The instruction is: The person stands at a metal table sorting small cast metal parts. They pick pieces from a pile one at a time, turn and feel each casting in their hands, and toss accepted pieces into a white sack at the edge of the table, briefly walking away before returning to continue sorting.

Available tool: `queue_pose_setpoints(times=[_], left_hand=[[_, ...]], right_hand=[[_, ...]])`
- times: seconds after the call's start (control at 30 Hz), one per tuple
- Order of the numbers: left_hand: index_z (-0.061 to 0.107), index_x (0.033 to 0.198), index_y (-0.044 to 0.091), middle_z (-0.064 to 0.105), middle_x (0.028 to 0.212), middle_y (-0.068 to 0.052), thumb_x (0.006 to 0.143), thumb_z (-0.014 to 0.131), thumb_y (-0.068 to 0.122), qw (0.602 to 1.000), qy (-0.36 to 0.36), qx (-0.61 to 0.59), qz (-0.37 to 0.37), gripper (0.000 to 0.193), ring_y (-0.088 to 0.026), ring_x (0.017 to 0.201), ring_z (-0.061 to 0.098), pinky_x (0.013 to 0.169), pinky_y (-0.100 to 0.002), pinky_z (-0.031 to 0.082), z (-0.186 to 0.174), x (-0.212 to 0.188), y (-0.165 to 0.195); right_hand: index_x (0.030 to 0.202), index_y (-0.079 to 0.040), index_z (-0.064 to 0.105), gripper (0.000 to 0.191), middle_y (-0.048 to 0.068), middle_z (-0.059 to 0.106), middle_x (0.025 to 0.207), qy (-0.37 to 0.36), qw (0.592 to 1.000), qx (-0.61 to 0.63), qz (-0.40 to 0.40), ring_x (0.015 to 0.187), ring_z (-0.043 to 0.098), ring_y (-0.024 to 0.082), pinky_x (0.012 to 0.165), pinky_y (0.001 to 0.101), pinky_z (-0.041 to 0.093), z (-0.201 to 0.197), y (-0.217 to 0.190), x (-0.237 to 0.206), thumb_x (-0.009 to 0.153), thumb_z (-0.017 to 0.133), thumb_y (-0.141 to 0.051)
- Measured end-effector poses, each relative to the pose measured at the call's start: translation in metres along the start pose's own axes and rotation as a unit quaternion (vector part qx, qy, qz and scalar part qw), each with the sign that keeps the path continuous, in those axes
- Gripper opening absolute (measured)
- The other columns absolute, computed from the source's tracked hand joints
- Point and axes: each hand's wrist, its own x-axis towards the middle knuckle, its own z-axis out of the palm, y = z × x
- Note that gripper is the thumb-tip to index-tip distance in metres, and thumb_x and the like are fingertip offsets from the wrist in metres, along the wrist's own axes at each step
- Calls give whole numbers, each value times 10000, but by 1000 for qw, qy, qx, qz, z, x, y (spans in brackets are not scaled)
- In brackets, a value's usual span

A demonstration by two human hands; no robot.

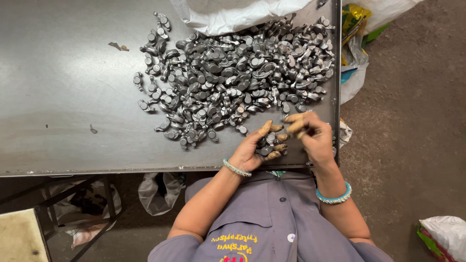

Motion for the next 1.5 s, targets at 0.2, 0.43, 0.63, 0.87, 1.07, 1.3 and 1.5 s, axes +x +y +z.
queue_pose_setpoints(times=[0.2,0.43,0.63,0.87,1.07,1.3,1.5], left_hand=[[646,1277,111,765,1101,-104,1034,611,431,999,-28,-19,14,404,-189,849,740,618,-292,562,-7,-1,4],[665,1264,104,756,1085,-86,1026,616,430,998,-7,-1,55,406,-187,834,731,625,-291,549,-4,-15,17],[650,1266,113,765,1101,-96,1006,616,454,997,19,28,71,430,-193,833,738,615,-293,540,3,-22,27],[652,1279,114,758,1117,-106,1013,604,457,996,19,29,76,437,-190,834,739,613,-289,541,1,-28,28],[649,1297,98,755,1136,-113,1011,613,426,997,2,37,74,437,-193,847,743,609,-297,549,1,-24,27],[677,1271,51,755,1128,-140,1025,635,386,995,-20,65,78,417,-198,838,744,572,-303,559,9,-25,25],[691,1280,30,757,1113,-132,980,695,238,987,1,91,132,364,-194,853,746,673,-358,637,8,-18,15]], right_hand=[[1170,-22,683,486,129,649,1011,67,872,-483,-33,900,651,295,796,372,537,43,-44,43,720,868,-8],[1102,-36,618,414,92,672,999,77,894,-407,168,845,660,264,806,407,532,58,-57,34,764,852,-89],[1089,-57,696,430,98,691,1127,-8,854,-511,-97,1055,578,336,951,427,490,53,-56,38,716,657,153],[1025,-46,685,332,93,697,1017,-16,849,-528,-21,965,579,326,867,419,493,44,-44,38,726,780,61],[1029,-73,653,295,50,703,968,76,983,-16,166,836,682,146,693,301,558,16,-18,20,806,844,-45],[1208,-17,691,368,93,736,1003,54,857,441,261,808,687,170,660,293,553,-13,10,1,889,821,-146],[1227,0,672,359,92,742,1057,68,883,368,282,899,712,170,775,293,585,-11,10,1,893,767,-93]])
